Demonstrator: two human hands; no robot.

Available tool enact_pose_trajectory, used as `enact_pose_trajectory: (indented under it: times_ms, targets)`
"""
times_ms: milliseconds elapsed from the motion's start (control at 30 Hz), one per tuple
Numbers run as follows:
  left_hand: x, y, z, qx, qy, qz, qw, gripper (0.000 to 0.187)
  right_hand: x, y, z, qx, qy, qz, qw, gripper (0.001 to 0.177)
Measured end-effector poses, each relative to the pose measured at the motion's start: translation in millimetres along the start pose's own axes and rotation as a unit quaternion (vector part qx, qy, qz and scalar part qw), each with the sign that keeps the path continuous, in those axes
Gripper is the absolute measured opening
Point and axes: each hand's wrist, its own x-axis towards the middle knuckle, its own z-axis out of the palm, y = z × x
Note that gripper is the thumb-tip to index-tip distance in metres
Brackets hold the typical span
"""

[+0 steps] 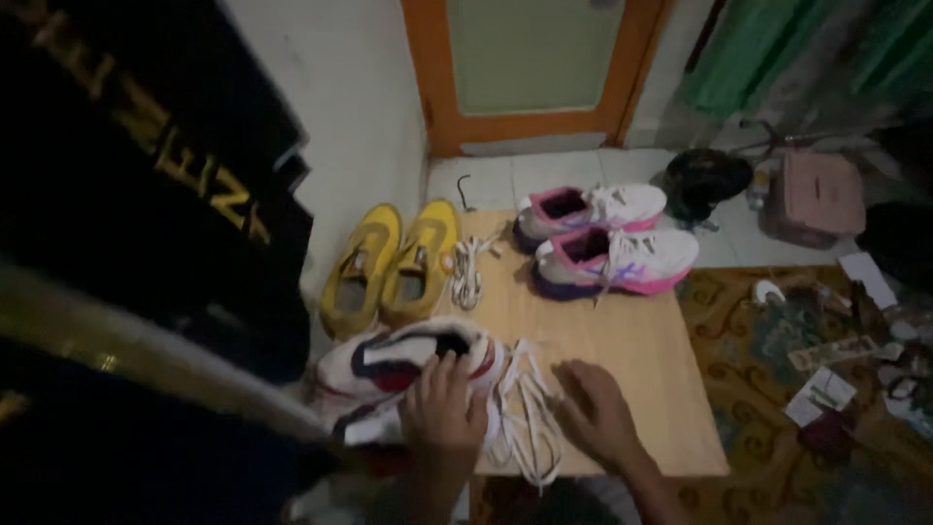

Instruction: The person removes laces from a pair of white and pink sneakers and then re-laces them by threading the laces through the eyelets. They then pick up a pair of white, red, and blue sneakers and begin threading the laces through the eyelets.

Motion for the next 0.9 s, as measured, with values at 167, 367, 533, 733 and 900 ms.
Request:
enact_pose_trajectory:
  times_ms: [167,367,533,733,900]
  targets:
    - [-11.7,-4.4,-2.4,-0.039,-0.011,0.043,0.998,0.048,-17.3,-29.9,1.3,0.061,-0.068,-0.162,0.983,0.059]
    - [-20.6,-2.0,-1.3,-0.047,-0.004,0.060,0.997,0.054,-31.0,-46.1,21.4,-0.019,-0.053,-0.280,0.958,0.039]
    - [-24.7,-4.6,-0.1,-0.040,0.000,0.060,0.997,0.055,-30.2,-29.5,37.2,-0.019,-0.007,-0.205,0.979,0.032]
    - [-22.3,-6.3,2.2,-0.083,-0.011,0.019,0.996,0.070,-23.1,-52.5,32.8,-0.057,0.018,-0.248,0.967,0.054]
    - [-14.1,-5.0,-1.3,-0.101,-0.050,0.006,0.994,0.069,-14.5,-60.1,41.9,-0.094,-0.014,-0.286,0.953,0.042]
